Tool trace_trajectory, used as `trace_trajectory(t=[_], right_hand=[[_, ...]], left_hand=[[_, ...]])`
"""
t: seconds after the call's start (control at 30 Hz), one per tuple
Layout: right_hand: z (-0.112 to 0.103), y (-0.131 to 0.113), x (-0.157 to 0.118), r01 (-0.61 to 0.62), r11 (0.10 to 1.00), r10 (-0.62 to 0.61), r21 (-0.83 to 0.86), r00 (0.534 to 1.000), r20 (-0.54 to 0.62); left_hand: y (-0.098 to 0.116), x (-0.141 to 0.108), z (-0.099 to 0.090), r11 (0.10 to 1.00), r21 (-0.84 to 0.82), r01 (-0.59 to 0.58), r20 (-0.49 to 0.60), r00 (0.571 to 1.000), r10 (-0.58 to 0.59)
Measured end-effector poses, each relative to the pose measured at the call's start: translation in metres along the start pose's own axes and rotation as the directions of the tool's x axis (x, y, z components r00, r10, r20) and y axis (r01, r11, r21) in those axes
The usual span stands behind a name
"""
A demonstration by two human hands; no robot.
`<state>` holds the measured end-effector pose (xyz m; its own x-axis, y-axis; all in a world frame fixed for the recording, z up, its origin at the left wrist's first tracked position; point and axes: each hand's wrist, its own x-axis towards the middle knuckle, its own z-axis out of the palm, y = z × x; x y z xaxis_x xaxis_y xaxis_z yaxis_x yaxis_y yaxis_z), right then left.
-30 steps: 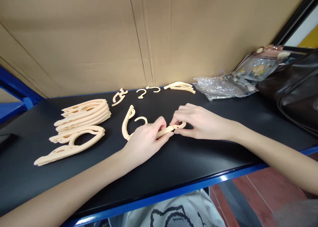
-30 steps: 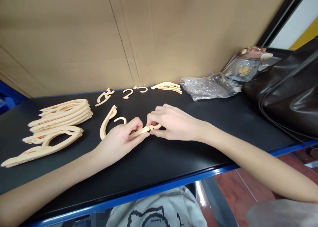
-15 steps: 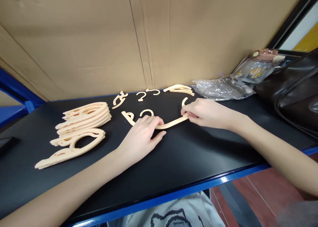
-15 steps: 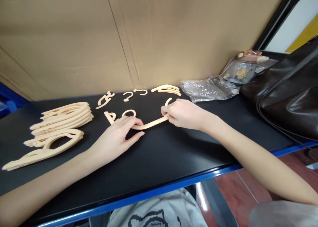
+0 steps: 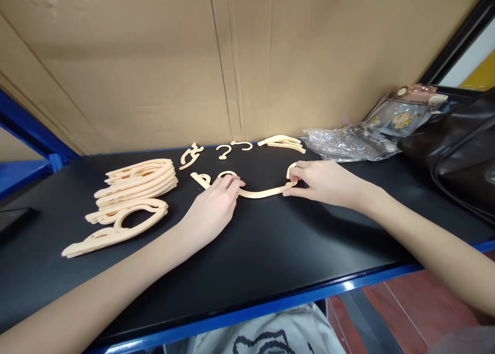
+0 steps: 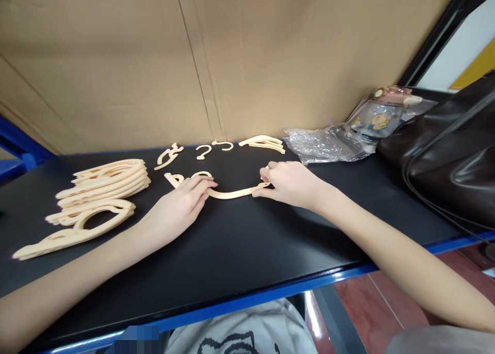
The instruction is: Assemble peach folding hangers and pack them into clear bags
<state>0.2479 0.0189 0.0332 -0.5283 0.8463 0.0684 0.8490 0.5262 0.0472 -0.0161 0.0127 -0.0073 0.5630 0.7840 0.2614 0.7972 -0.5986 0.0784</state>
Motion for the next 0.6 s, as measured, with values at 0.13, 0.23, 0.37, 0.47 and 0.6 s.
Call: trace_trajectory(t=[0.13, 0.23, 0.37, 0.47, 0.6], right_hand=[[0.003, -0.004, 0.001, 0.104, 0.993, -0.102, 0.05, 0.994, -0.043], [0.003, -0.008, 0.002, 0.176, 0.973, -0.172, 0.146, 0.984, -0.043], [0.005, -0.008, 0.003, 0.213, 0.965, -0.209, 0.156, 0.977, -0.04], [0.009, -0.002, 0.004, 0.219, 0.974, -0.218, 0.049, 0.975, -0.029], [0.011, 0.006, 0.005, 0.183, 0.979, -0.188, -0.088, 0.981, -0.045]], left_hand=[[0.003, 0.0, -0.001, 0.999, -0.035, 0.022, 0.011, 1.0, -0.022], [0.004, 0.0, -0.001, 0.999, -0.04, 0.033, -0.003, 0.999, -0.033], [0.005, 0.0, -0.003, 0.994, 0.104, 0.025, -0.04, 0.999, -0.021], [0.006, -0.001, -0.007, 0.947, 0.304, 0.1, -0.089, 0.993, -0.077], [0.008, -0.004, -0.009, 0.866, 0.438, 0.242, -0.087, 0.97, -0.228]])
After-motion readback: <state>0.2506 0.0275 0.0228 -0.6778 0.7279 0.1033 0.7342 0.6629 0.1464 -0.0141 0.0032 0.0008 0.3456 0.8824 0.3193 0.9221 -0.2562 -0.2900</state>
